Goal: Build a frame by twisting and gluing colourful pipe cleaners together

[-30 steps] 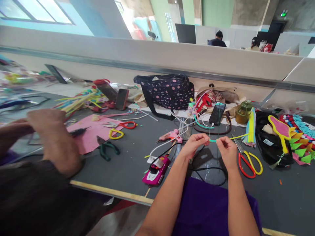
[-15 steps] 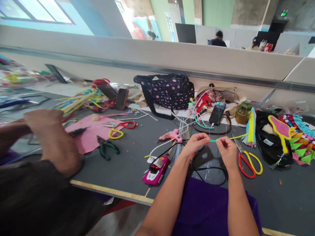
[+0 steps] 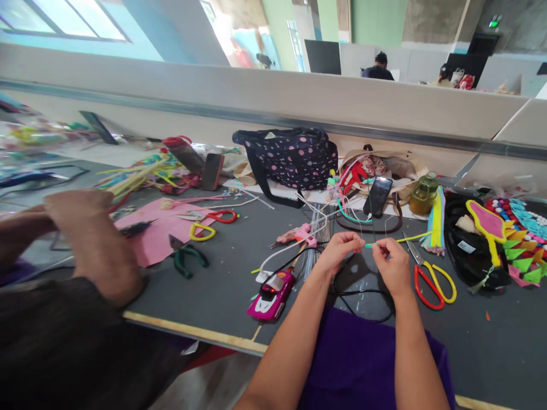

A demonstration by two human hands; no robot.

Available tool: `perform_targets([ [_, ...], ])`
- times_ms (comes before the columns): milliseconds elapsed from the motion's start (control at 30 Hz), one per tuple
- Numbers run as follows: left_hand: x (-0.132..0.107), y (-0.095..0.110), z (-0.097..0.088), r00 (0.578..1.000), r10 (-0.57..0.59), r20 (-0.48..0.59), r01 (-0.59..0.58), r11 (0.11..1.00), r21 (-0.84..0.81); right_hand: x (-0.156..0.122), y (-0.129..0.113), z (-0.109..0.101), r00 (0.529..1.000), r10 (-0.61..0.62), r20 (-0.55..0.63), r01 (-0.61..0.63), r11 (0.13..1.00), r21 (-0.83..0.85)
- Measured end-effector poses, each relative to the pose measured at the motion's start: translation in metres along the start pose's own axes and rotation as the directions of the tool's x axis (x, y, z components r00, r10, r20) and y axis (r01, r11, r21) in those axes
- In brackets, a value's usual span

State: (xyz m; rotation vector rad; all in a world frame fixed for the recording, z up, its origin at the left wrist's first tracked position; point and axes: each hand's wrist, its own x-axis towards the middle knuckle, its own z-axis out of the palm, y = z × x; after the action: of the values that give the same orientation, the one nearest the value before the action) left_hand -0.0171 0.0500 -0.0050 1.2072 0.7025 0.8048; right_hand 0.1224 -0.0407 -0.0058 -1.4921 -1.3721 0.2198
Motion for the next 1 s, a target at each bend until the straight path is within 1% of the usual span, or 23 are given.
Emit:
perform_targets([
  [100,0.000,0.000,0.001,1.000,0.004,-0.019,-0.004,1.000,-0.003,0.000,-0.001,0.001,1.000,0.004,0.007,-0.004,1.000,0.008],
  [167,-0.001,0.001,0.001,1.000,0.015,-0.010,-0.015,1.000,-0.010,0.000,0.000,0.001,0.998,0.061,-0.005,-0.060,0.996,0.061],
  [233,-0.001,0.003,0.000,1.000,0.024,0.020,-0.023,0.999,-0.030,0.000,0.001,0.002,0.988,0.153,-0.019,-0.148,0.977,0.155],
  [333,-0.002,0.002,-0.001,0.998,-0.006,0.068,0.015,0.992,-0.127,0.002,0.004,0.005,0.960,0.279,-0.027,-0.254,0.906,0.337],
  [400,-0.002,0.000,0.000,0.995,-0.038,0.098,0.058,0.976,-0.211,0.003,0.004,0.007,0.944,0.331,-0.022,-0.287,0.848,0.445],
  [467,-0.002,-0.003,0.003,0.990,-0.044,0.134,0.080,0.959,-0.274,0.004,0.003,0.009,0.931,0.366,0.001,-0.311,0.791,0.528],
  [533,-0.003,-0.005,0.006,0.986,-0.030,0.165,0.082,0.944,-0.319,0.004,0.002,0.011,0.920,0.391,0.036,-0.336,0.736,0.588],
  [600,-0.004,-0.006,0.010,0.985,-0.012,0.172,0.074,0.930,-0.359,0.005,0.000,0.012,0.912,0.405,0.069,-0.355,0.691,0.630],
  [767,-0.005,-0.008,0.015,0.993,0.007,0.118,0.043,0.906,-0.421,0.004,-0.002,0.013,0.897,0.427,0.114,-0.384,0.623,0.681],
  [867,-0.004,-0.008,0.014,0.997,0.016,0.082,0.020,0.907,-0.421,0.004,-0.003,0.014,0.895,0.429,0.117,-0.383,0.608,0.695],
  [1000,-0.003,-0.008,0.013,0.998,0.027,0.064,0.000,0.925,-0.379,0.004,-0.003,0.013,0.895,0.434,0.105,-0.381,0.620,0.686],
])
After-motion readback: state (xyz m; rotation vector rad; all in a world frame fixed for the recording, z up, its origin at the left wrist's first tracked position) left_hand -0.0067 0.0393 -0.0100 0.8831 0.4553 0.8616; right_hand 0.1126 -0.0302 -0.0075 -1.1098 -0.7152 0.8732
